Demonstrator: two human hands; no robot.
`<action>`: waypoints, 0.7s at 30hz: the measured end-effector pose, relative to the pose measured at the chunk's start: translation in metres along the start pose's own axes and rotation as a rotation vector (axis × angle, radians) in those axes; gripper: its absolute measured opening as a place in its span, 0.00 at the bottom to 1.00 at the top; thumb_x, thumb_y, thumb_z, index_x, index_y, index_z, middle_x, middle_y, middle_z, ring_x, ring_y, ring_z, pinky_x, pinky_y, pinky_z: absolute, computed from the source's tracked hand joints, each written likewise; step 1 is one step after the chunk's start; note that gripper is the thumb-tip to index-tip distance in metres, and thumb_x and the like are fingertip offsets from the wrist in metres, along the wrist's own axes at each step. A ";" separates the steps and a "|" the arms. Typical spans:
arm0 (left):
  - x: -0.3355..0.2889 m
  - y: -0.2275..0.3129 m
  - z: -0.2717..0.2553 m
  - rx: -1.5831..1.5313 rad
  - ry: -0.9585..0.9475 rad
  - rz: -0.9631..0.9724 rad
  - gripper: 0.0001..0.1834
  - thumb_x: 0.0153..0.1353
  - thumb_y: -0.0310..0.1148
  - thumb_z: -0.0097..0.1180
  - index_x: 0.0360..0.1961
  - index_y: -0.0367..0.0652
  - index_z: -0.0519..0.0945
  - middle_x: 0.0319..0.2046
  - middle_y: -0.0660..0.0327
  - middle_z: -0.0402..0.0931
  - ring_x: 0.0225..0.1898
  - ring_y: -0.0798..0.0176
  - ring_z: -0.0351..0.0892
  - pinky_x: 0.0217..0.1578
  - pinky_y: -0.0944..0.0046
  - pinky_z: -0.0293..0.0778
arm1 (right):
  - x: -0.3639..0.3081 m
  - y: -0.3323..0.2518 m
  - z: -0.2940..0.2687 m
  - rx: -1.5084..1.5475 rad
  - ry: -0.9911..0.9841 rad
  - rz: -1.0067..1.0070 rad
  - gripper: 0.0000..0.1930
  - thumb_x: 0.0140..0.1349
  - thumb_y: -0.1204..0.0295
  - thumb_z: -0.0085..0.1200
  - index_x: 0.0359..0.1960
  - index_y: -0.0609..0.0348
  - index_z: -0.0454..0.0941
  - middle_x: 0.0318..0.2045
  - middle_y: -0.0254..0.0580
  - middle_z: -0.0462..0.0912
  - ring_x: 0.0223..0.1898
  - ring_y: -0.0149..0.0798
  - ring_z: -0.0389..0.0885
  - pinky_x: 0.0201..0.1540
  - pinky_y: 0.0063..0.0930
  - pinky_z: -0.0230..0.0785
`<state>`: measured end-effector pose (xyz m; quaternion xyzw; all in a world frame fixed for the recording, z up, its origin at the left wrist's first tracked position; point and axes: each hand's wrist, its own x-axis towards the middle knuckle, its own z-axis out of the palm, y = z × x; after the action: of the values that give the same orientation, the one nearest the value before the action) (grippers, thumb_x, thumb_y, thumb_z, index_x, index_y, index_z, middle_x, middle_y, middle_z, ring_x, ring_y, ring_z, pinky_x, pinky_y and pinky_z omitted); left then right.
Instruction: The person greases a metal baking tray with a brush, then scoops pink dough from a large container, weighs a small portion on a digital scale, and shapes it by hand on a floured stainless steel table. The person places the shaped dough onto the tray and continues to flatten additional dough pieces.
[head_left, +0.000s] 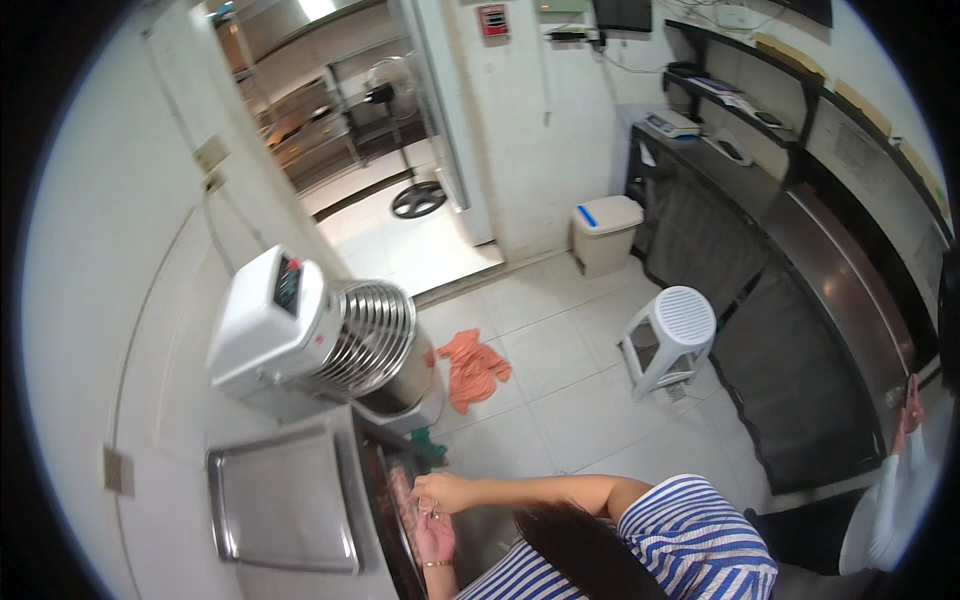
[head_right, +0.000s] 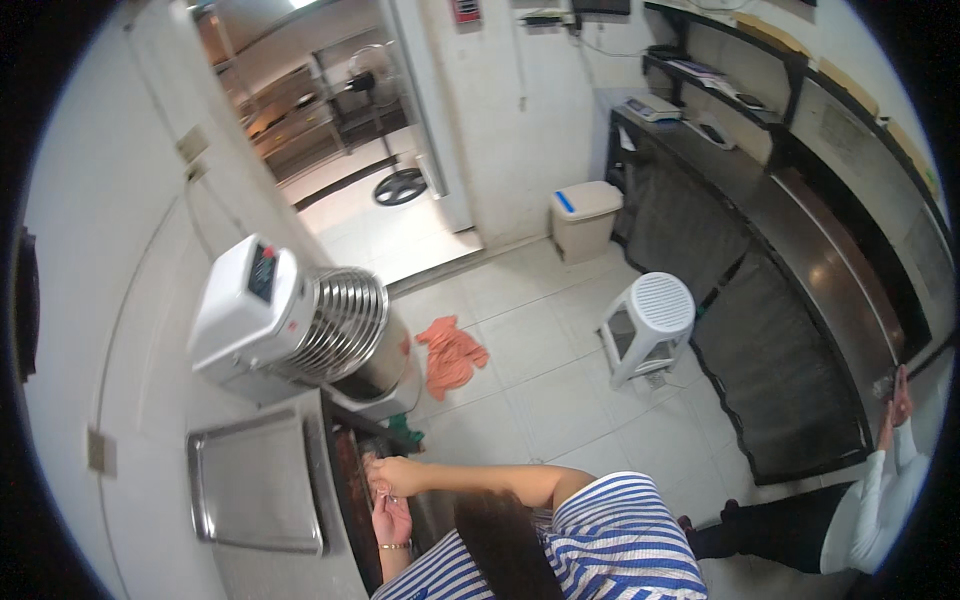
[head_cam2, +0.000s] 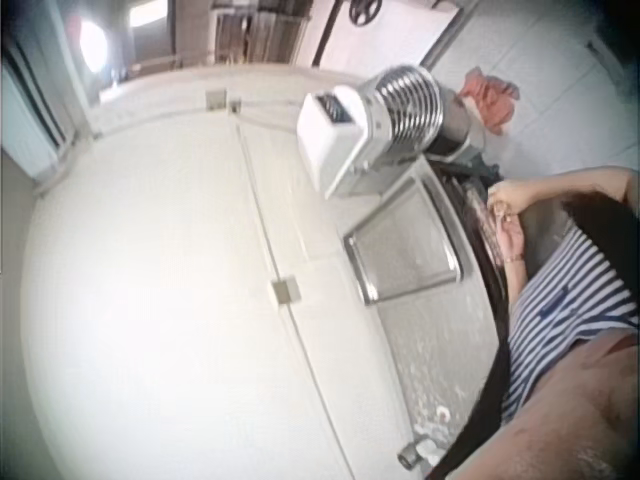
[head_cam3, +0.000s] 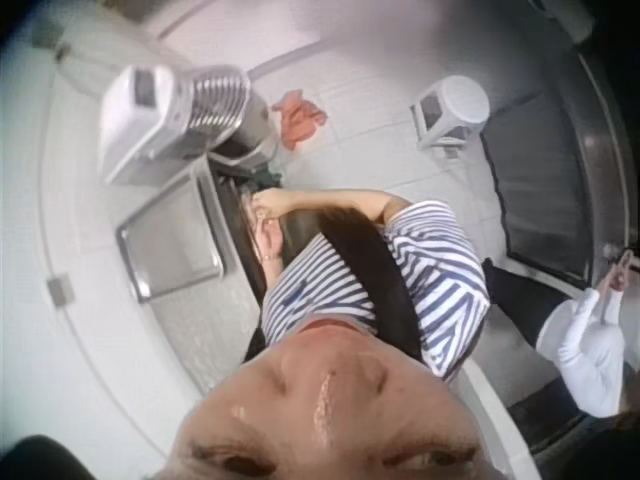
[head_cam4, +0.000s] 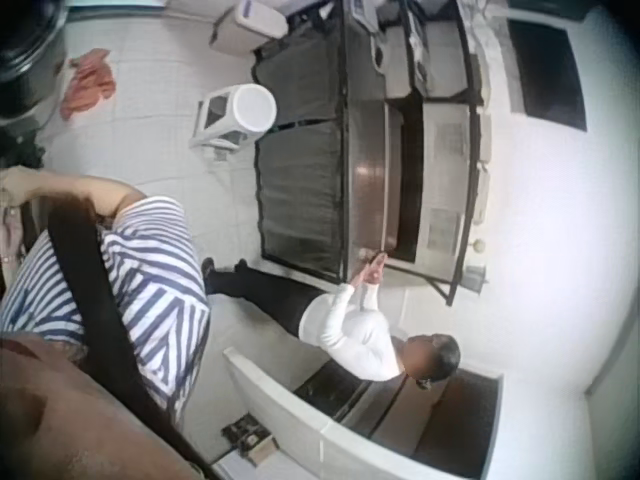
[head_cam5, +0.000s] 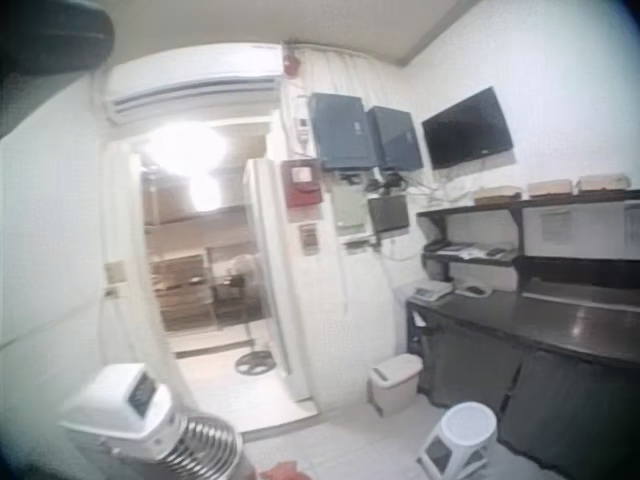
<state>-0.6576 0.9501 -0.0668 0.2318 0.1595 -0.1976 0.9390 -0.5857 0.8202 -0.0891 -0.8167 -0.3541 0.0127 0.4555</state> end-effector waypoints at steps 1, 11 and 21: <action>0.034 -0.001 -0.004 -0.011 -0.081 -0.069 0.15 0.61 0.24 0.45 0.50 0.39 0.71 0.42 0.61 0.76 0.41 0.68 0.75 0.40 0.71 0.75 | 0.000 0.017 -0.024 0.001 0.047 0.026 0.17 0.47 0.71 0.56 0.42 0.59 0.74 0.36 0.47 0.73 0.39 0.51 0.73 0.41 0.39 0.68; 0.309 -0.024 0.100 0.009 -0.033 -0.199 0.19 0.60 0.19 0.45 0.54 0.33 0.66 0.55 0.54 0.67 0.60 0.56 0.62 0.62 0.64 0.59 | -0.040 0.232 -0.330 0.036 0.661 0.483 0.12 0.52 0.78 0.53 0.40 0.59 0.78 0.30 0.37 0.79 0.32 0.32 0.78 0.36 0.26 0.71; 0.620 -0.044 0.255 0.105 0.020 -0.313 0.23 0.61 0.21 0.43 0.57 0.25 0.60 0.59 0.43 0.59 0.62 0.50 0.59 0.63 0.59 0.60 | -0.201 0.334 -0.632 0.501 1.661 0.667 0.13 0.53 0.79 0.53 0.42 0.59 0.73 0.33 0.37 0.80 0.31 0.28 0.77 0.34 0.21 0.70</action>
<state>-0.0840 0.6029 -0.1112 0.2548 0.1926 -0.3473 0.8817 -0.3301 0.1250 -0.0315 -0.5012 0.3517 -0.3696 0.6990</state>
